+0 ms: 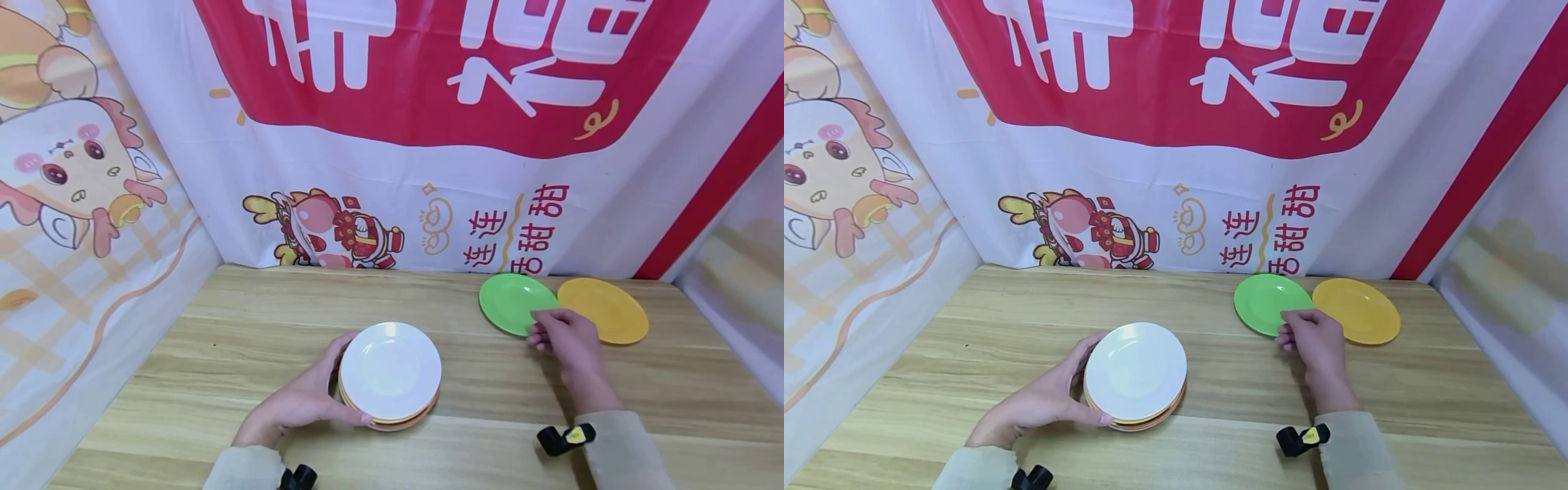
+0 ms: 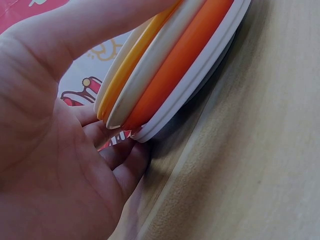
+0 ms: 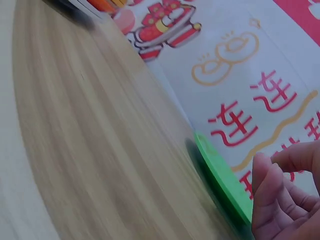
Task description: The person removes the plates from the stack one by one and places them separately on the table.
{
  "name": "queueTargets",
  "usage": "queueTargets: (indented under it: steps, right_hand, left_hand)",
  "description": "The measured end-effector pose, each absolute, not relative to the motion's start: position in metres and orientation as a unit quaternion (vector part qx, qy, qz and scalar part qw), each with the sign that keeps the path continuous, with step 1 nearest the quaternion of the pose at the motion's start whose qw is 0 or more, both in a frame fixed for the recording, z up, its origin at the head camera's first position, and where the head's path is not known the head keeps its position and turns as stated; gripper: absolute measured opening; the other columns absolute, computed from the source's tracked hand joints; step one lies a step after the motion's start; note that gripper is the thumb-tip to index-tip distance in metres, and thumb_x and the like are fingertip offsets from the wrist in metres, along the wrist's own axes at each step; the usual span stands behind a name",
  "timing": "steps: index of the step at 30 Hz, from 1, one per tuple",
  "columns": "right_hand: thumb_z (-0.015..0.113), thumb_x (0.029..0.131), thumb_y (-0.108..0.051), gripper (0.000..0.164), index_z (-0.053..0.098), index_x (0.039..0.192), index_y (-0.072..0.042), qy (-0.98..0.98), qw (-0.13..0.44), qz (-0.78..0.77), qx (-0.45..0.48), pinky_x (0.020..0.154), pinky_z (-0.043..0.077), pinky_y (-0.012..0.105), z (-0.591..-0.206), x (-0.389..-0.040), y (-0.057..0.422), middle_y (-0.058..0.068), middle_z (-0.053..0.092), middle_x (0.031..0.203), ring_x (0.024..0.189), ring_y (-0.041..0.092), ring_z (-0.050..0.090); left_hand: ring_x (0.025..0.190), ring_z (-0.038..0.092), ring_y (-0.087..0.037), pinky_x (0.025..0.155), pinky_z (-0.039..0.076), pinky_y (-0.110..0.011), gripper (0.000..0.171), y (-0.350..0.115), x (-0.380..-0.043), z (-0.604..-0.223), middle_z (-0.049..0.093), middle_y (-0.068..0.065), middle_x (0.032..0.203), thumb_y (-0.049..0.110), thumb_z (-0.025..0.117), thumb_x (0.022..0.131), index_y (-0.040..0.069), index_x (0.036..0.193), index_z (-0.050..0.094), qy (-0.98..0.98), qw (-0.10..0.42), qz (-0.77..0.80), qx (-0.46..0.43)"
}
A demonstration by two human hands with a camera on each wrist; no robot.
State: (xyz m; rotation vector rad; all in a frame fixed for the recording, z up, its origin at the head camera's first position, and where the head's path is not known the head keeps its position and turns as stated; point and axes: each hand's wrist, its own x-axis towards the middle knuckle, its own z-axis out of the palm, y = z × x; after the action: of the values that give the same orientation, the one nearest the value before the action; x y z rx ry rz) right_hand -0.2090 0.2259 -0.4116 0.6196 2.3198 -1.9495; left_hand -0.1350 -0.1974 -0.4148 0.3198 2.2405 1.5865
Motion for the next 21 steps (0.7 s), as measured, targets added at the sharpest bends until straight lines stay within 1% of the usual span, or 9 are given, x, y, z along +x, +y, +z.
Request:
queueTargets:
  steps: [6, 11, 15, 21]
  right_hand:
    - [0.069, 0.105, -0.027, 0.041, 0.06, 0.131, 0.003, 0.764, 0.034, -0.633, 0.12, 0.066, 0.061, 0.022, -0.406, -0.204, 0.195, -0.001, 0.074, 0.087, 0.07, 0.008, 0.071]
    - [0.071, 0.104, -0.027, 0.037, 0.065, 0.126, 0.002, 0.776, 0.055, -0.624, 0.075, 0.064, 0.061, 0.026, -0.401, -0.196, 0.17, 0.006, 0.075, 0.089, 0.069, 0.012, 0.069]
    - [0.074, 0.103, -0.031, 0.035, 0.068, 0.12, -0.001, 0.79, 0.077, -0.606, 0.049, 0.063, 0.06, 0.027, -0.399, -0.19, 0.153, 0.01, 0.073, 0.09, 0.07, 0.016, 0.068]
    - [0.078, 0.099, -0.039, 0.038, 0.071, 0.114, -0.004, 0.8, 0.101, -0.592, 0.013, 0.06, 0.058, 0.028, -0.399, -0.181, 0.133, 0.01, 0.072, 0.087, 0.069, 0.02, 0.067]
  left_hand:
    - [0.157, 0.032, -0.03, 0.134, 0.014, -0.066, 0.125, -0.197, -0.135, -0.415, 0.037, -0.003, 0.17, 0.023, 0.103, 0.069, 0.029, 0.167, 0.025, 0.797, 0.187, 0.563, 0.115]
    - [0.157, 0.032, -0.03, 0.134, 0.015, -0.066, 0.125, -0.198, -0.136, -0.416, 0.037, -0.003, 0.17, 0.024, 0.103, 0.07, 0.029, 0.167, 0.025, 0.799, 0.188, 0.56, 0.115]
    - [0.157, 0.032, -0.03, 0.133, 0.016, -0.065, 0.126, -0.198, -0.136, -0.416, 0.037, -0.003, 0.17, 0.024, 0.103, 0.069, 0.03, 0.167, 0.025, 0.8, 0.187, 0.559, 0.112]
    - [0.157, 0.031, -0.03, 0.134, 0.015, -0.064, 0.126, -0.199, -0.136, -0.416, 0.036, -0.003, 0.171, 0.024, 0.103, 0.069, 0.03, 0.167, 0.025, 0.8, 0.187, 0.559, 0.112]
